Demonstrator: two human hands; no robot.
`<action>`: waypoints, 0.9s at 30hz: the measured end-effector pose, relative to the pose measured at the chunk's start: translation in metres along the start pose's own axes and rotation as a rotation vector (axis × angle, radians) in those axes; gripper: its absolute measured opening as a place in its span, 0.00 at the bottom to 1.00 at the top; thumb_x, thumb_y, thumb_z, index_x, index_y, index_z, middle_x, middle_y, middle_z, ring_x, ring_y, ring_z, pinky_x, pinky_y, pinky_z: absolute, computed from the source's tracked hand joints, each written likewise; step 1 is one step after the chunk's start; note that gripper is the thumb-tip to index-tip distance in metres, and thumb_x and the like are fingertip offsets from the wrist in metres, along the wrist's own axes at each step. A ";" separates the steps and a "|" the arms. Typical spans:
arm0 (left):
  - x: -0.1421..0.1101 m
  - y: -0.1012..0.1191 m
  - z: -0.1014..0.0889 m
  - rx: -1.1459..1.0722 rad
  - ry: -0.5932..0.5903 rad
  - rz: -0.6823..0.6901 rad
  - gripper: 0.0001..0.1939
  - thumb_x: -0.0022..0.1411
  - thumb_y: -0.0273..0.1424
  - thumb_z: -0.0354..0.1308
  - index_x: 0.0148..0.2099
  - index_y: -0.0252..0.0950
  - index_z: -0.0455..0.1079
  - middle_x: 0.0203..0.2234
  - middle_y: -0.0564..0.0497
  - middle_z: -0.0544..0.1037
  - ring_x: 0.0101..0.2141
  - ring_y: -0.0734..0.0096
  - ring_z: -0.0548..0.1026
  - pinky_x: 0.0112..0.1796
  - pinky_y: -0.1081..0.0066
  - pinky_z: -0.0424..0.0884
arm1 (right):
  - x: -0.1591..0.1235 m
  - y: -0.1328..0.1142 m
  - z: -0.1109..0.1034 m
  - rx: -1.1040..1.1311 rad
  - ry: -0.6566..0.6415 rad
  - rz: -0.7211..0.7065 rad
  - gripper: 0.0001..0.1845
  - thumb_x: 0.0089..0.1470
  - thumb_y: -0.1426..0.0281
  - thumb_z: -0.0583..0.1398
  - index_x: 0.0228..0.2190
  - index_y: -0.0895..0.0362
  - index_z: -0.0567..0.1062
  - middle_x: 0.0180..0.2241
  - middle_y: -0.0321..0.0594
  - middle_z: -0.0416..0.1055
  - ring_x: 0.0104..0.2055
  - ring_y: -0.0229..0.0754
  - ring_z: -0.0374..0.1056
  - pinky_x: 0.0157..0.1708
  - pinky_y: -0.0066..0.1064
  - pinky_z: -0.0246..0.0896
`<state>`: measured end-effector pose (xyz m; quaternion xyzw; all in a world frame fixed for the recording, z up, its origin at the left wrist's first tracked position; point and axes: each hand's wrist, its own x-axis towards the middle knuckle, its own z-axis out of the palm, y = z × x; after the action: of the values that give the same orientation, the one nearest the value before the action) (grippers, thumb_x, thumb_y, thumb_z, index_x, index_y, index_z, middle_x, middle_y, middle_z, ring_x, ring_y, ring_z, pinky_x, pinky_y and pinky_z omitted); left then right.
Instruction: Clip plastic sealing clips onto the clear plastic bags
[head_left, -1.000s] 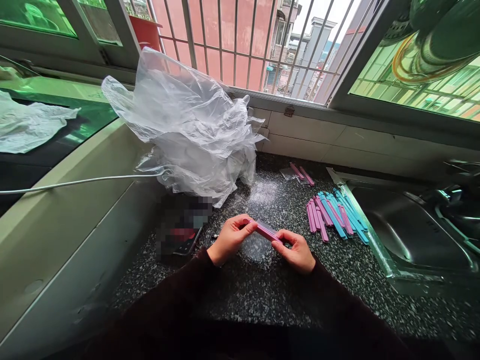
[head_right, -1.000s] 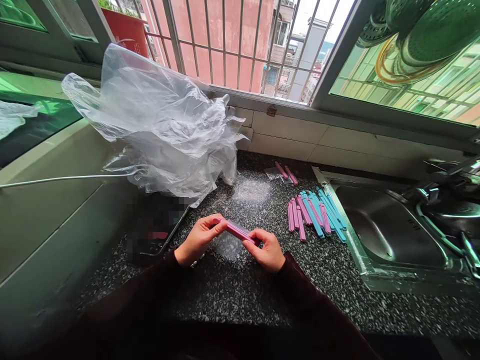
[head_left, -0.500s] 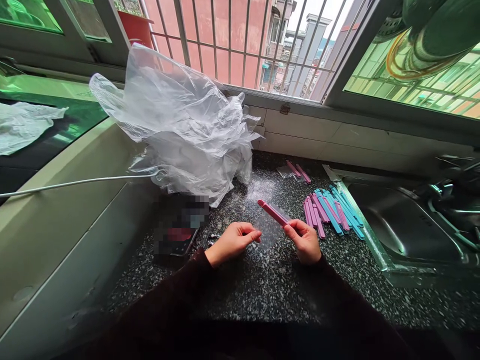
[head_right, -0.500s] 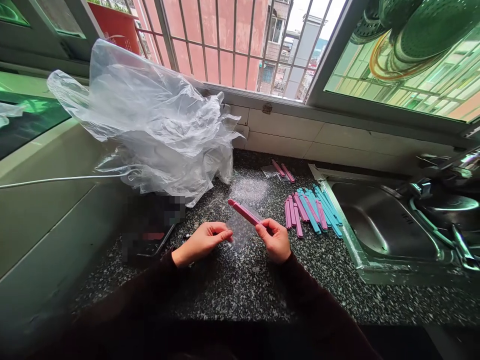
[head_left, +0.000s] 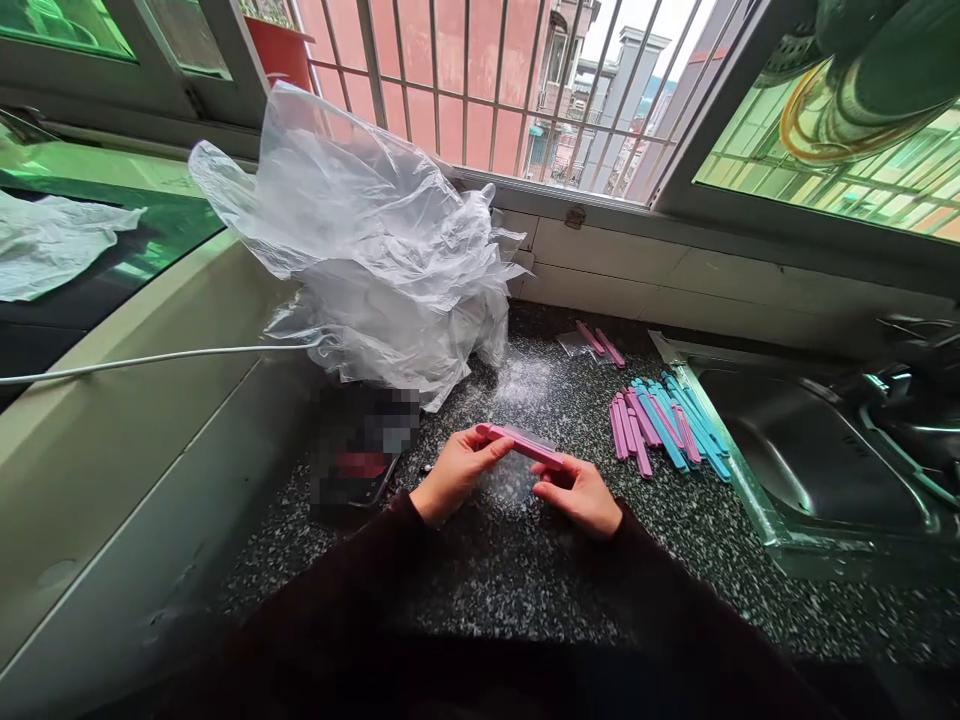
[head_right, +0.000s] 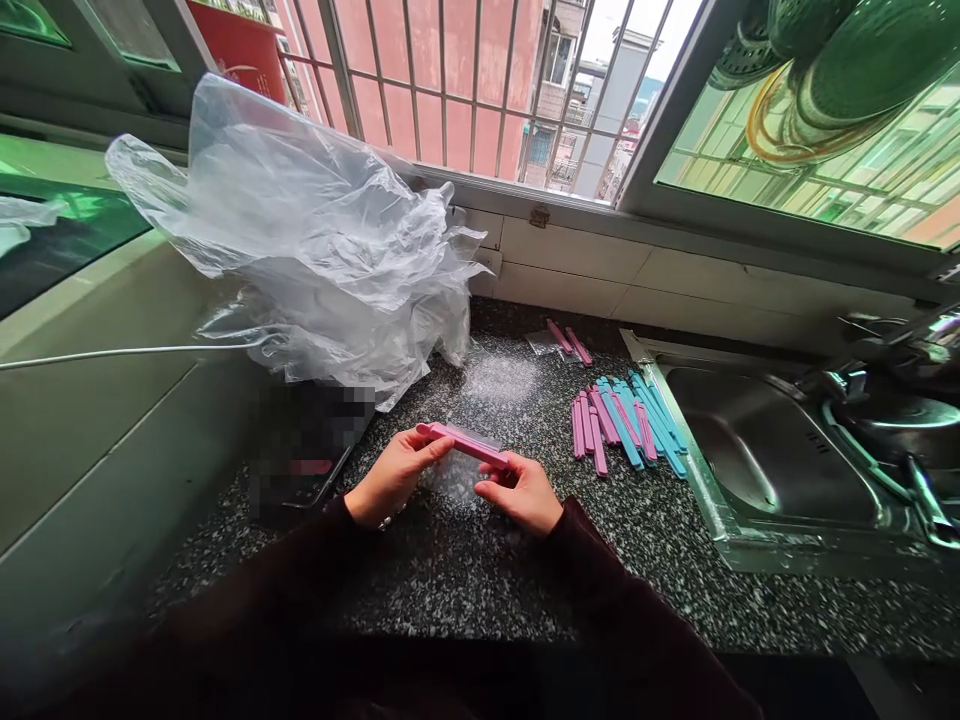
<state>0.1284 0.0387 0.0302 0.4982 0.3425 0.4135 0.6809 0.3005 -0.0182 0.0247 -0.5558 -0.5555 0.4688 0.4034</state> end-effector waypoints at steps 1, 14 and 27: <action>0.000 0.000 0.000 -0.018 0.003 -0.004 0.18 0.44 0.42 0.63 0.29 0.30 0.73 0.20 0.55 0.68 0.22 0.80 0.58 0.25 0.76 0.55 | 0.000 0.001 0.001 0.005 -0.006 0.007 0.16 0.37 0.59 0.63 0.24 0.60 0.70 0.19 0.32 0.62 0.21 0.32 0.55 0.22 0.26 0.52; -0.001 0.003 0.004 0.078 0.007 0.048 0.17 0.44 0.42 0.62 0.28 0.32 0.72 0.21 0.54 0.71 0.26 0.75 0.65 0.30 0.73 0.60 | -0.003 0.008 -0.009 -0.708 0.373 -0.659 0.07 0.51 0.66 0.59 0.31 0.57 0.72 0.27 0.40 0.71 0.31 0.39 0.65 0.32 0.30 0.61; 0.106 0.014 0.063 0.567 0.075 0.046 0.26 0.55 0.30 0.53 0.57 0.33 0.57 0.39 0.44 0.72 0.26 0.76 0.72 0.29 0.72 0.68 | 0.083 -0.052 -0.116 -1.248 0.429 0.170 0.14 0.52 0.62 0.54 0.31 0.56 0.76 0.36 0.43 0.74 0.41 0.45 0.68 0.34 0.29 0.56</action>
<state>0.2258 0.1121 0.0551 0.6607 0.4576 0.3348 0.4918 0.3958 0.0761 0.0962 -0.8078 -0.5845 -0.0316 0.0692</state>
